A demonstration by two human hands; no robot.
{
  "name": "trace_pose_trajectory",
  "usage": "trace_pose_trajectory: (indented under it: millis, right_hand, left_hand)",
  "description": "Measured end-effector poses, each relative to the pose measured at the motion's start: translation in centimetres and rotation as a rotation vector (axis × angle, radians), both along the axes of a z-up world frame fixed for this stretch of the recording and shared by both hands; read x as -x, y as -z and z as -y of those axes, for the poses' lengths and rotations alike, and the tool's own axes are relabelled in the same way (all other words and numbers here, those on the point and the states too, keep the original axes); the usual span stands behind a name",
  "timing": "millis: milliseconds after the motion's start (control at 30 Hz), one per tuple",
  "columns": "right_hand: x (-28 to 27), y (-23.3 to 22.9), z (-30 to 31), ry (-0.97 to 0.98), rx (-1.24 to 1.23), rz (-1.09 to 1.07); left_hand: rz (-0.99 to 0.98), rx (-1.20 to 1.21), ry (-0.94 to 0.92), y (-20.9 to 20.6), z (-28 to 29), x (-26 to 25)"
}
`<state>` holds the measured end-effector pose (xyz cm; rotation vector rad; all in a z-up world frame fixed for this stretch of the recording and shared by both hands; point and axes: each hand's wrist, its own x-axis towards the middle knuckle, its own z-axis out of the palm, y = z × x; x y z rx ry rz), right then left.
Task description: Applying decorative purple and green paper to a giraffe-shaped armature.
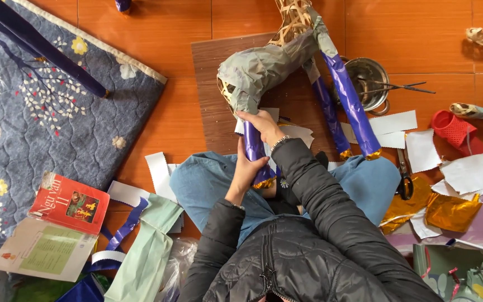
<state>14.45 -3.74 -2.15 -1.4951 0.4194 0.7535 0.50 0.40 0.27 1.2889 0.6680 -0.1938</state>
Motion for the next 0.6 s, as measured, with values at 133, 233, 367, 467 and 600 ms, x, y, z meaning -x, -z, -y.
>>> trace_pose_trajectory:
  millis: [133,233,367,467,600]
  right_hand:
    - [0.8,-1.7,0.6,0.023,-0.044,-0.011]
    - [0.9,-2.0,0.5,0.028,-0.076,-0.029]
    - [-0.1,2.0,0.6,0.064,-0.094,-0.047]
    - [0.7,-1.4,0.2,0.053,-0.086,-0.052]
    - [1.1,-2.5,0.0,0.027,-0.062,-0.013]
  left_hand:
    - [0.098,0.024,0.029,-0.4,-0.1,0.9]
    - [0.203,0.263,-0.044,0.3,0.6,1.8]
    - [0.076,0.675,-0.319,4.2,-0.4,-1.7]
    - [0.089,0.492,-0.556,8.4,-3.1,-6.9]
    - [-0.078,-0.387,-0.381,5.4,-3.2,-9.1]
